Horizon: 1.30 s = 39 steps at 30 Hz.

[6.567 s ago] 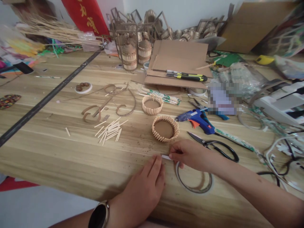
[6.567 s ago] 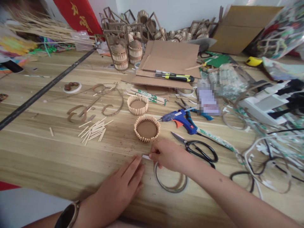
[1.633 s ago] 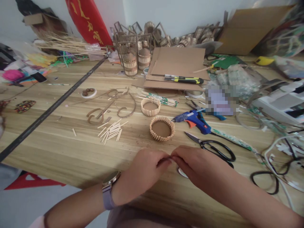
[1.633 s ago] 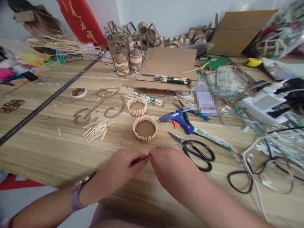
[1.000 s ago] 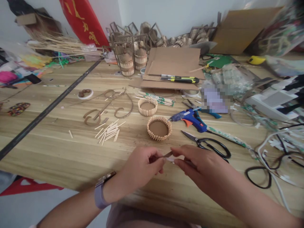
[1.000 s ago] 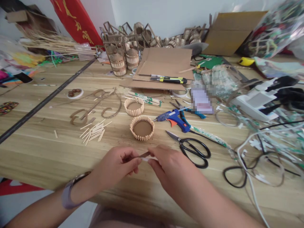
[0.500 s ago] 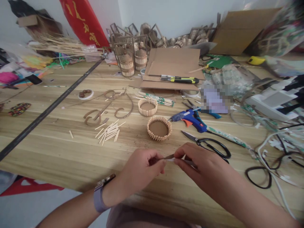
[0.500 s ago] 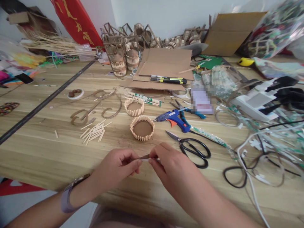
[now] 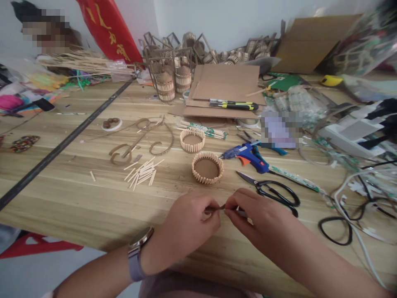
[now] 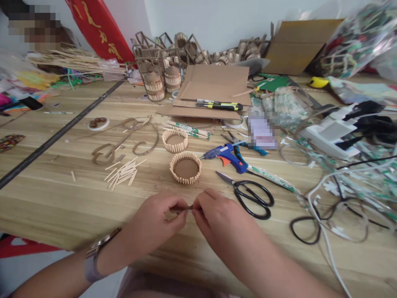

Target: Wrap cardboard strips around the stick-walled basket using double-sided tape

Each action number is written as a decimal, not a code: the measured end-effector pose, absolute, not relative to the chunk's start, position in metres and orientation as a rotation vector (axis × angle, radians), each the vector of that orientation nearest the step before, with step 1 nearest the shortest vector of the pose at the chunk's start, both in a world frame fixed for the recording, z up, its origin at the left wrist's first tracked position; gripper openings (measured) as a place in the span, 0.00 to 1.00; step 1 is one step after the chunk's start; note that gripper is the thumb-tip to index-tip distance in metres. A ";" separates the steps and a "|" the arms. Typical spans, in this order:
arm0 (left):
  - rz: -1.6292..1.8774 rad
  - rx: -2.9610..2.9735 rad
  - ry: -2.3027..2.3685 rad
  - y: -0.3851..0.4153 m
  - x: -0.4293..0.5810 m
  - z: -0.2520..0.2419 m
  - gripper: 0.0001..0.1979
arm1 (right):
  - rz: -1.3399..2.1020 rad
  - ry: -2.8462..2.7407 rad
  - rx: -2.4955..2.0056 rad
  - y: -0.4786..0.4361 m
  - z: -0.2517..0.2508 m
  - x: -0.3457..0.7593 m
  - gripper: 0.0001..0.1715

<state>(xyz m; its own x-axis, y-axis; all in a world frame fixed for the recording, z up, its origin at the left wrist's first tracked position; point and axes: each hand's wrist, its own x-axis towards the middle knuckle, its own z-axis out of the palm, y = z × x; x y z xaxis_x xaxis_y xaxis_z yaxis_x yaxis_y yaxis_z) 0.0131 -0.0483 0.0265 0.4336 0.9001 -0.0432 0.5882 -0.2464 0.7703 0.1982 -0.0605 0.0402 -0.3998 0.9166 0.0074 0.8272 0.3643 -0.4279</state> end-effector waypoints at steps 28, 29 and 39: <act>0.587 1.972 1.253 -0.055 0.017 0.015 0.06 | 0.292 -2.430 -1.402 -0.065 0.036 0.195 0.13; 0.582 1.970 1.252 -0.055 0.017 0.014 0.06 | 0.294 -2.430 -1.399 -0.065 0.036 0.195 0.12; 0.577 1.926 1.254 -0.052 0.020 0.016 0.06 | 0.295 -2.394 -1.380 -0.065 0.037 0.193 0.13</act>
<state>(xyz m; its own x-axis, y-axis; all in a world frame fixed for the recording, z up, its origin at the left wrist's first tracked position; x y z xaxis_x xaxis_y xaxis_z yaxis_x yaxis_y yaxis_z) 0.0195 -0.0524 0.0156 0.4175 0.9082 -0.0293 0.5684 -0.2358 0.7883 0.1932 -0.0648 0.0375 -0.4578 0.8656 0.2031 0.7903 0.5008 -0.3530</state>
